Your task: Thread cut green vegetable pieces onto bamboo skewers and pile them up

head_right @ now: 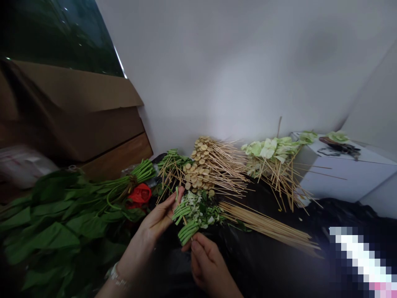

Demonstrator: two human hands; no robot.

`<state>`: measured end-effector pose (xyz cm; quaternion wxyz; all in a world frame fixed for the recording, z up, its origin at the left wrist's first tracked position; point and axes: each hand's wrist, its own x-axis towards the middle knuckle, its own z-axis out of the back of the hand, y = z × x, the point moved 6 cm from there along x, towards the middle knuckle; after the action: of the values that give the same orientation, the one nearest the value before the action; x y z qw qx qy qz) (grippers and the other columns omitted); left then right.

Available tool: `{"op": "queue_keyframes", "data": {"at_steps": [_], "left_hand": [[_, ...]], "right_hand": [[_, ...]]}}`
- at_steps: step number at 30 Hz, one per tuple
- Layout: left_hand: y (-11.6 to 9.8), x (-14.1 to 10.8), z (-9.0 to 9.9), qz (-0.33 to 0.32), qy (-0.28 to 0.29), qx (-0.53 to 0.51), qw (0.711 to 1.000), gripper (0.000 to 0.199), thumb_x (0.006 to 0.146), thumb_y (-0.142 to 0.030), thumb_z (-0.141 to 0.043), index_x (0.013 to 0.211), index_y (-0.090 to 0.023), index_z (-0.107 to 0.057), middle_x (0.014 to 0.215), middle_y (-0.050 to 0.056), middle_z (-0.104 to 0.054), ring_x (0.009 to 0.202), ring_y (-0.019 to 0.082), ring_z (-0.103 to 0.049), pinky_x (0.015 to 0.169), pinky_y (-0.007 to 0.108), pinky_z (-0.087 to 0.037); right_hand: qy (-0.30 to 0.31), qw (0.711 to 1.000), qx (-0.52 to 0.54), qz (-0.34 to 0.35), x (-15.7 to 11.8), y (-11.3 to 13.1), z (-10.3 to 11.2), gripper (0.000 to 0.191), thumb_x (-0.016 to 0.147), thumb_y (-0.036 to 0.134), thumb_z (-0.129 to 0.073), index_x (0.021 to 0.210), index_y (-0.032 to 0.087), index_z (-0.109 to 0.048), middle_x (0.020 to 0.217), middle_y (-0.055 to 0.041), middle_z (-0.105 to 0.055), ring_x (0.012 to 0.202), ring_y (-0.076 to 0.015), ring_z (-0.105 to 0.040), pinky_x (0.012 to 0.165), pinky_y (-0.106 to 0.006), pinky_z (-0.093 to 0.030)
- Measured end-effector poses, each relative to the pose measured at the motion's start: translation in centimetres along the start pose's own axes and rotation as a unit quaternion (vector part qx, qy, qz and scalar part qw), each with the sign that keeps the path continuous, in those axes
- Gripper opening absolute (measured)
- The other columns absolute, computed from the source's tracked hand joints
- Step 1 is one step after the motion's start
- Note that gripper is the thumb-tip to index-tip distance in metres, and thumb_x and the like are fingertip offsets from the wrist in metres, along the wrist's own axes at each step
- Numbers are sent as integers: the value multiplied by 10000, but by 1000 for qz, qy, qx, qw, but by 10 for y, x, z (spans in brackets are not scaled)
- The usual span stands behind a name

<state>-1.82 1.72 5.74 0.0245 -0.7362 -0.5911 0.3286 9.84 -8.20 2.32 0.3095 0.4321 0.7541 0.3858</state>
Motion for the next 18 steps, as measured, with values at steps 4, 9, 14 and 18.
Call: {"op": "queue_keyframes", "data": {"at_steps": [4, 9, 14, 18], "left_hand": [[0, -2, 4, -64, 34, 110, 991, 228, 834, 16, -539, 1012, -87, -637, 906, 86, -730, 737, 145, -708, 658, 213, -589], [-4, -12, 1, -130, 59, 149, 978, 170, 724, -32, -702, 872, -115, -707, 871, 83, -745, 753, 145, -703, 698, 211, -569], [-6, -17, -4, -143, 76, 170, 972, 286, 548, -148, -857, 808, -133, -739, 814, 55, -748, 720, 124, -683, 693, 190, -546], [-8, -21, -7, -153, 79, 192, 966, 343, 497, -182, -883, 808, -126, -751, 788, 48, -745, 708, 100, -662, 706, 166, -525]], "right_hand": [[2, 1000, 4, 12, 1, 0, 0, 421, 810, 600, -576, 839, 180, -554, 411, 145, -218, 341, -17, -91, 332, -148, -71], [-14, 1000, -6, 10, -1, 1, 1, 439, 795, 616, -583, 829, 180, -558, 415, 141, -222, 350, -15, -85, 341, -151, -63], [-20, 1000, -6, 9, -1, 0, 1, 437, 791, 625, -580, 823, 191, -550, 419, 138, -219, 354, -19, -92, 348, -154, -64], [-24, 1000, -6, 14, 0, -2, 2, 449, 780, 641, -579, 811, 195, -546, 416, 137, -217, 354, -18, -94, 355, -154, -58]]}}
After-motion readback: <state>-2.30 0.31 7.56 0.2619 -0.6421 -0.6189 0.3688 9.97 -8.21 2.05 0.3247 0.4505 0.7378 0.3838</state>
